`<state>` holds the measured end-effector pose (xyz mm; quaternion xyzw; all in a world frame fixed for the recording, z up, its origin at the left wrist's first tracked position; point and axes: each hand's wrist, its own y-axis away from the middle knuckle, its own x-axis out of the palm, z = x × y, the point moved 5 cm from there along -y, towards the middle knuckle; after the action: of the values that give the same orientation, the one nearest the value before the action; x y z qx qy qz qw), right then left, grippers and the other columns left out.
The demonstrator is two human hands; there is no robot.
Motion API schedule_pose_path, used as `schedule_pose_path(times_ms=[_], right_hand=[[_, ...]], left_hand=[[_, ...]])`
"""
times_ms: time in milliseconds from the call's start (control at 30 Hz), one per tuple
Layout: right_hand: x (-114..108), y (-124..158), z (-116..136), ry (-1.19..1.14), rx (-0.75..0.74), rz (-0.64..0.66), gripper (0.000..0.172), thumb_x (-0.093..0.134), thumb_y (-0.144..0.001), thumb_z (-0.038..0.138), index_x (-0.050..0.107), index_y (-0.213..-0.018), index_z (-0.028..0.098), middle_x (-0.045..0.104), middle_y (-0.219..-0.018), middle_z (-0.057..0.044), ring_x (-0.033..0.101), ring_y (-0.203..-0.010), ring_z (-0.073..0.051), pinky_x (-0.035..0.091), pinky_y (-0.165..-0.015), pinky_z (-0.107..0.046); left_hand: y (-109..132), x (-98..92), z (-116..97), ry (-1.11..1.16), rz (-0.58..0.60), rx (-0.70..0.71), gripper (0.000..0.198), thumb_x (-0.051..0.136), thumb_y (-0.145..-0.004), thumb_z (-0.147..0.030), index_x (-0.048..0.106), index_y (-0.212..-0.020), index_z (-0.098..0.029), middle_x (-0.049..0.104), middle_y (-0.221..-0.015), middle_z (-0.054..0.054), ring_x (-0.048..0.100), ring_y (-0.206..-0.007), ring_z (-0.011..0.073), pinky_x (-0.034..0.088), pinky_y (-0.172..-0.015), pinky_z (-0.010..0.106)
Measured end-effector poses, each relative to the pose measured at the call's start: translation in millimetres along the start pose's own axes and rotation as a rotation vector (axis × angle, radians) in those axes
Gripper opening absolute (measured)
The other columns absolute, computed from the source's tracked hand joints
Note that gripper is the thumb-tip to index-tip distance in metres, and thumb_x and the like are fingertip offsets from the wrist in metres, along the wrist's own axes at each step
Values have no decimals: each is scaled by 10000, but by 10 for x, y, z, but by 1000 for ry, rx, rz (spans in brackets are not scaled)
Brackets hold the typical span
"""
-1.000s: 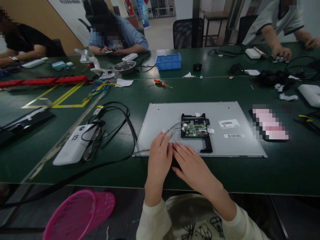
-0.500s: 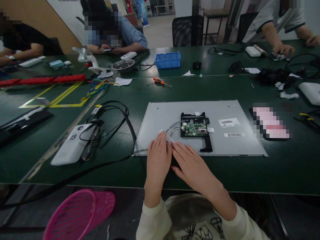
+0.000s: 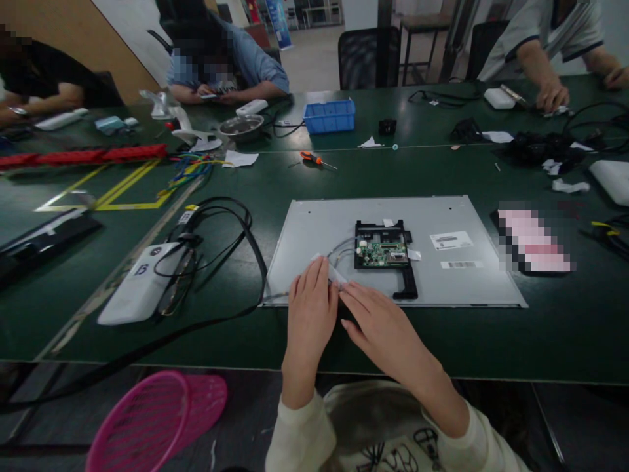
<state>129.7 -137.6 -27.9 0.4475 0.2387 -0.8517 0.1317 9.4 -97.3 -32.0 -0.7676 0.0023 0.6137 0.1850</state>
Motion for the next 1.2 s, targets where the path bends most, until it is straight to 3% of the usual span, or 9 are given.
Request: schedule_pose_path(times_ms=[200, 367, 567, 700, 800, 933, 1067, 1200], right_hand=[[-151, 4, -1, -91, 41, -158, 403, 428, -942, 200, 547, -1322, 140, 576, -1356, -112, 518, -1269, -211, 432, -1091, -408], [-240, 22, -22, -144, 75, -294, 374, 422, -937, 175, 600, -1265, 190, 639, -1268, -92, 559, -1221, -203, 459, -1063, -417], [-268, 41, -8, -158, 70, -344, 324, 430, -938, 157, 635, -1189, 165, 663, -1226, -85, 578, -1186, -191, 461, -1057, -389], [-251, 41, -8, -148, 68, -325, 320, 428, -937, 156, 641, -1176, 175, 675, -1200, -81, 591, -1160, -195, 470, -1040, -398], [-244, 37, -20, -128, 70, -313, 319, 430, -931, 146, 644, -1166, 174, 684, -1175, -84, 599, -1145, -200, 477, -1025, -399], [-251, 33, -41, -98, 87, -312, 312, 440, -926, 145, 647, -1158, 172, 693, -1144, -95, 607, -1127, -210, 487, -1002, -405], [-249, 30, -58, -81, 101, -319, 307, 442, -924, 141, 644, -1154, 165, 693, -1136, -100, 604, -1126, -215, 477, -1001, -410], [-236, 26, -61, -83, 100, -314, 304, 443, -923, 141, 643, -1150, 162, 691, -1137, -99, 595, -1138, -219, 468, -1008, -416]], left_hand=[[3, -48, -22, 59, -54, -3, 422, 417, -969, -250, 395, -1382, -164, 432, -1451, 178, 412, -1339, 297, 360, -1076, 502], [-8, -174, -57, 144, -162, 25, 373, 471, -942, -222, 446, -1314, -205, 469, -1396, 139, 389, -1349, 267, 342, -1107, 477], [-10, -157, -176, -7, -56, 103, 276, 540, -869, -144, 584, -1134, -206, 610, -1147, 102, 543, -1077, 276, 465, -909, 430], [-66, -159, -186, -120, -9, 104, 191, 501, -869, -105, 633, -966, -203, 647, -1026, 94, 572, -944, 262, 472, -793, 400], [-146, -257, -75, -87, -81, 99, 196, 473, -899, -127, 641, -978, -190, 666, -986, 87, 595, -922, 239, 474, -817, 373], [-242, -414, 260, 8, -230, -1, 224, 440, -937, -200, 657, -985, -171, 694, -992, 84, 637, -916, 214, 482, -835, 330], [-275, -374, 514, -8, -188, -75, 222, 457, -922, -231, 671, -936, -171, 712, -958, 75, 657, -842, 212, 481, -766, 320], [-236, -352, 535, -40, -199, -116, 201, 491, -913, -269, 669, -909, -175, 703, -973, 79, 639, -889, 231, 466, -800, 353]])
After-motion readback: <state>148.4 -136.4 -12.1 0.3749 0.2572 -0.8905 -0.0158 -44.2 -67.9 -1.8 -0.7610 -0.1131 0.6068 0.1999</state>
